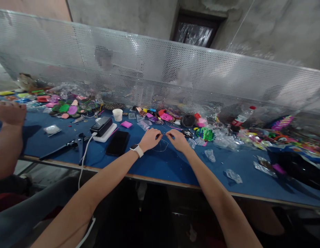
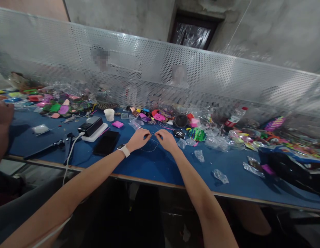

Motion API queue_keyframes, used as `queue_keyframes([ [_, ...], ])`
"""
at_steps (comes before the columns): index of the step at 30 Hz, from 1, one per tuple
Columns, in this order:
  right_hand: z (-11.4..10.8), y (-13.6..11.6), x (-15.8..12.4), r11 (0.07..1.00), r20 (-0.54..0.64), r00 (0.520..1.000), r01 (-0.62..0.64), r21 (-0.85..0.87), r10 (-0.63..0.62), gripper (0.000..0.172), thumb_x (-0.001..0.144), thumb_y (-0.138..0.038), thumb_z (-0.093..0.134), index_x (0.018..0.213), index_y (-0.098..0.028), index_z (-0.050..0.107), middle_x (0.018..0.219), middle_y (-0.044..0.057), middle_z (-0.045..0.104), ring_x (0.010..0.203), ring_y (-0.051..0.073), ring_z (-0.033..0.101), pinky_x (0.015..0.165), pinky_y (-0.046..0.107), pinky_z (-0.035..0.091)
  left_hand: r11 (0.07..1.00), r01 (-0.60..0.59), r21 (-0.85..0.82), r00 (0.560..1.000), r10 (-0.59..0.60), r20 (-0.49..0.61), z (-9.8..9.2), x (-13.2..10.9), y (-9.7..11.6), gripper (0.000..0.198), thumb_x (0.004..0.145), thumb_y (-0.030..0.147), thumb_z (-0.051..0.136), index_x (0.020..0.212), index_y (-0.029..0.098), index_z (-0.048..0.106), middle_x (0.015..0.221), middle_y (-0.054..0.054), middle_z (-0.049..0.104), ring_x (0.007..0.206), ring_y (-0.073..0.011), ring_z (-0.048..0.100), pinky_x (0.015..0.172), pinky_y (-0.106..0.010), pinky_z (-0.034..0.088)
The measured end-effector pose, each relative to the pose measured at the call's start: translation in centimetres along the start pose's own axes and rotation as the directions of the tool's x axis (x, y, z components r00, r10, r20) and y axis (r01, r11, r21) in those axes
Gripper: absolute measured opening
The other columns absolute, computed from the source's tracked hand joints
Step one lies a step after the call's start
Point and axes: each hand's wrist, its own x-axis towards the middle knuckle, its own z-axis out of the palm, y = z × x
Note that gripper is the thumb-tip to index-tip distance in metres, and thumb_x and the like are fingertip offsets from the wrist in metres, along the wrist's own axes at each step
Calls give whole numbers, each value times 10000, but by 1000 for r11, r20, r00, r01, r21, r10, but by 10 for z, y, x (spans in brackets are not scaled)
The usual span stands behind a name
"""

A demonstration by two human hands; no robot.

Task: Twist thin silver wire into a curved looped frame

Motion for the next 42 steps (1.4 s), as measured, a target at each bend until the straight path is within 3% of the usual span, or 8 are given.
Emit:
queue_keyframes([
  [5,-9,12,-2,965,-87,980,-194,-173,181,222,1065,-325,587,1043,-245,793,1109,120,807,1090,311,701,1015,451,541,994,70,80,997,-68,-24,-2,-3,-1,115,1084,245,562,1040,212,663,1111,-99,740,1139,-305,659,1053,-480,483],
  [9,-16,32,-8,887,-7,942,-319,-334,336,219,1034,-284,621,1096,-241,826,1220,118,814,1182,321,682,1060,457,527,970,161,183,982,-176,72,1,-7,-6,213,1062,311,609,1229,185,651,1320,-168,694,1295,-384,602,1062,-536,492],
  [13,-17,41,-12,867,21,925,-346,-359,378,266,1060,-313,591,1148,-226,827,1227,116,816,1184,325,685,1084,470,512,962,170,215,968,-204,148,4,-8,-8,194,1060,328,606,1171,185,676,1289,-168,694,1324,-391,594,1066,-540,504],
  [19,-18,47,-9,831,-12,914,-374,-412,406,243,1025,-308,627,1148,-221,818,1240,119,806,1207,332,666,1097,464,496,974,155,167,975,-178,132,7,-6,-11,102,1029,220,609,1080,192,693,1182,-132,709,1124,-317,681,1000,-467,547],
  [26,-42,84,-30,610,-138,795,-552,-568,591,449,979,-474,729,1341,-209,755,1349,191,714,1284,400,636,1038,481,516,987,146,73,982,-153,112,6,-5,-13,144,1029,128,552,1021,192,680,1141,-112,708,964,-256,708,860,-385,560],
  [31,-42,105,-39,644,-62,787,-545,-536,614,423,1001,-438,712,1335,-185,766,1308,182,735,1194,330,697,1001,399,529,986,131,99,984,-141,106,4,-6,-12,151,1052,153,538,1040,201,680,1160,-114,701,927,-246,698,811,-379,546],
  [35,-41,105,-37,641,-79,782,-559,-527,618,357,1003,-386,709,1299,-202,789,1310,169,748,1186,320,706,991,388,532,969,101,224,986,-127,104,1,-5,-9,166,1056,180,535,1087,194,698,1183,-142,688,1065,-303,676,953,-443,535],
  [42,-42,88,-32,632,-68,775,-559,-536,628,326,1003,-368,718,1284,-219,790,1314,163,747,1220,354,680,966,426,546,949,-84,303,996,85,10,-7,-5,12,339,1024,51,446,1094,200,743,1244,-196,676,1323,-404,547,1197,-610,336],
])
